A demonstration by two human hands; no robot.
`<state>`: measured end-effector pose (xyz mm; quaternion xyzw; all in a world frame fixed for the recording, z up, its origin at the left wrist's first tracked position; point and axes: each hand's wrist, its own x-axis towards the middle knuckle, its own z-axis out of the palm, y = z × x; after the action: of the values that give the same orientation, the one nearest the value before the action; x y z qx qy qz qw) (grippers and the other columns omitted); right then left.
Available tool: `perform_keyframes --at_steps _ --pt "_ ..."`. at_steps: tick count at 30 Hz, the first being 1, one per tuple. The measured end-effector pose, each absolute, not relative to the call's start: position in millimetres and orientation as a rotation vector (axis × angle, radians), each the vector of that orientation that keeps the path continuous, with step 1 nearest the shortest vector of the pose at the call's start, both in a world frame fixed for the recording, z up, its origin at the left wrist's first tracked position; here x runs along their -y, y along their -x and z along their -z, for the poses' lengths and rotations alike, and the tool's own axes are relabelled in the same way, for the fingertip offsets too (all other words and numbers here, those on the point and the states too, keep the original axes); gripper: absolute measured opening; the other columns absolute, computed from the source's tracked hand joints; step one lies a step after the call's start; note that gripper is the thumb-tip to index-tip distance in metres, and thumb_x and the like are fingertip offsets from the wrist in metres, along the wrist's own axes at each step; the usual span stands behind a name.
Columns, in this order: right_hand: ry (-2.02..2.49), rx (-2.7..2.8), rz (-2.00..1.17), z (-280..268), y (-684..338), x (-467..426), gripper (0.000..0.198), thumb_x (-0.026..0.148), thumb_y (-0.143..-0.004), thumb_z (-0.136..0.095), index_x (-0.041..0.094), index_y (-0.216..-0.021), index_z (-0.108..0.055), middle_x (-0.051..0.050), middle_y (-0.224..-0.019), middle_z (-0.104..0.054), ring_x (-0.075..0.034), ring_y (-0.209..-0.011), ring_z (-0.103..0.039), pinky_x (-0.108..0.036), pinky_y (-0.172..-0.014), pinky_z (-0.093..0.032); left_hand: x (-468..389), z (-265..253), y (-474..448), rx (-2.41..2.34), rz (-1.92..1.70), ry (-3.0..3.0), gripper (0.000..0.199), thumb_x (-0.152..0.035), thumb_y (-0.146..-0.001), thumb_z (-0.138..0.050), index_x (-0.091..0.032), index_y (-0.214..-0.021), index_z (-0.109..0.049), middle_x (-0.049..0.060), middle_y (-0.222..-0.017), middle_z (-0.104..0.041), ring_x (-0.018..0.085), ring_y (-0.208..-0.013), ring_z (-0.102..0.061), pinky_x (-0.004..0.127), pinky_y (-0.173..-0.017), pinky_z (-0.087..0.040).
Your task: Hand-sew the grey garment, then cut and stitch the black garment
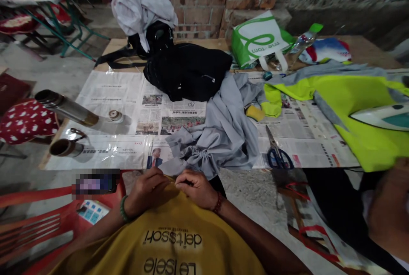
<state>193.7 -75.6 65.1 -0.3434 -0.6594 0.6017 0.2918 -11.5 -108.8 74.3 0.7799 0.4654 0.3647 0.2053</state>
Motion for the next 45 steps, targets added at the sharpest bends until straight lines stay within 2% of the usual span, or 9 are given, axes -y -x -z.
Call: perform_keyframes --at_steps 8,14,17,19,22,27,38,45 --pt "0.958 1.685 -1.713 -61.8 -193.7 75.9 0.022 0.038 -0.086 -0.059 0.018 -0.077 -0.062 0.002 -0.072 -0.048 -0.005 -0.054 -0.045 -0.018 -0.05 -0.039 103.4 -83.4 9.3 -1.255 -1.066 -1.998 0.013 -0.02 -0.086 -0.06 -0.016 -0.075 -0.064 0.004 -0.079 -0.055 0.011 -0.073 -0.056 0.02 -0.064 -0.048" --pt "1.028 1.67 -1.702 -66.3 -192.0 74.6 0.023 0.037 -0.085 -0.058 0.017 -0.075 -0.06 0.003 -0.069 -0.047 -0.005 -0.053 -0.042 -0.018 -0.051 -0.037 98.3 -89.5 9.2 -1.251 -1.055 -1.602 0.019 -0.026 -0.079 -0.068 -0.014 -0.067 -0.061 0.007 -0.087 -0.062 0.012 -0.076 -0.059 0.021 -0.064 -0.048" --pt "1.037 1.682 -1.688 -68.8 -190.8 74.6 0.023 0.038 -0.084 -0.059 0.018 -0.074 -0.06 0.002 -0.066 -0.049 -0.007 -0.059 -0.044 -0.018 -0.054 -0.037 97.1 -94.7 8.3 -1.201 -1.012 -1.28 0.025 -0.032 -0.076 -0.07 -0.014 -0.066 -0.057 0.005 -0.081 -0.062 0.009 -0.064 -0.057 0.019 -0.055 -0.046" --pt "1.033 1.677 -1.69 -69.5 -190.5 75.0 0.023 0.038 -0.084 -0.058 0.018 -0.074 -0.06 0.002 -0.065 -0.05 -0.009 -0.062 -0.045 -0.019 -0.056 -0.038 96.3 -97.0 6.9 -1.16 -0.963 -1.063 0.029 -0.037 -0.073 -0.072 -0.013 -0.067 -0.055 0.002 -0.079 -0.061 0.005 -0.05 -0.049 0.017 -0.044 -0.04" --pt "1.038 1.676 -1.674 -69.7 -190.9 75.5 0.023 0.038 -0.085 -0.057 0.018 -0.074 -0.06 0.001 -0.066 -0.052 -0.009 -0.063 -0.046 -0.021 -0.06 -0.04 94.7 -96.9 3.8 -1.135 -0.936 -0.864 0.036 -0.041 -0.067 -0.076 -0.013 -0.068 -0.053 0.0 -0.075 -0.06 0.001 -0.041 -0.042 0.015 -0.036 -0.032" --pt "1.048 1.698 -1.623 -69.4 -192.2 75.8 0.026 0.041 -0.086 -0.054 0.018 -0.076 -0.061 0.001 -0.069 -0.055 -0.01 -0.065 -0.048 -0.022 -0.063 -0.04 93.3 -90.0 -1.4 -1.158 -0.996 -0.732 0.039 -0.039 -0.061 -0.079 -0.014 -0.065 -0.05 -0.005 -0.06 -0.053 0.001 -0.039 -0.036 0.014 -0.035 -0.025" --pt "1.151 1.498 -1.62 -65.8 -192.9 74.9 0.027 0.044 -0.084 -0.057 0.018 -0.077 -0.059 0.002 -0.065 -0.048 -0.009 -0.061 -0.042 -0.021 -0.058 -0.037 92.2 -91.0 8.4 -1.087 -1.023 -0.587 0.039 -0.033 -0.059 -0.08 -0.015 -0.066 -0.046 -0.006 -0.064 -0.052 -0.002 -0.036 -0.03 0.014 -0.034 -0.02" --pt "1.168 1.475 -1.584 -59.5 -194.4 74.3 0.026 0.045 -0.083 -0.057 0.02 -0.078 -0.06 0.002 -0.062 -0.047 -0.011 -0.06 -0.042 -0.024 -0.059 -0.039 98.9 -91.4 13.6 -0.907 -0.913 -0.565 0.039 -0.028 -0.062 -0.081 -0.017 -0.084 -0.052 -0.007 -0.066 -0.053 -0.003 -0.035 -0.029 0.013 -0.033 -0.018"
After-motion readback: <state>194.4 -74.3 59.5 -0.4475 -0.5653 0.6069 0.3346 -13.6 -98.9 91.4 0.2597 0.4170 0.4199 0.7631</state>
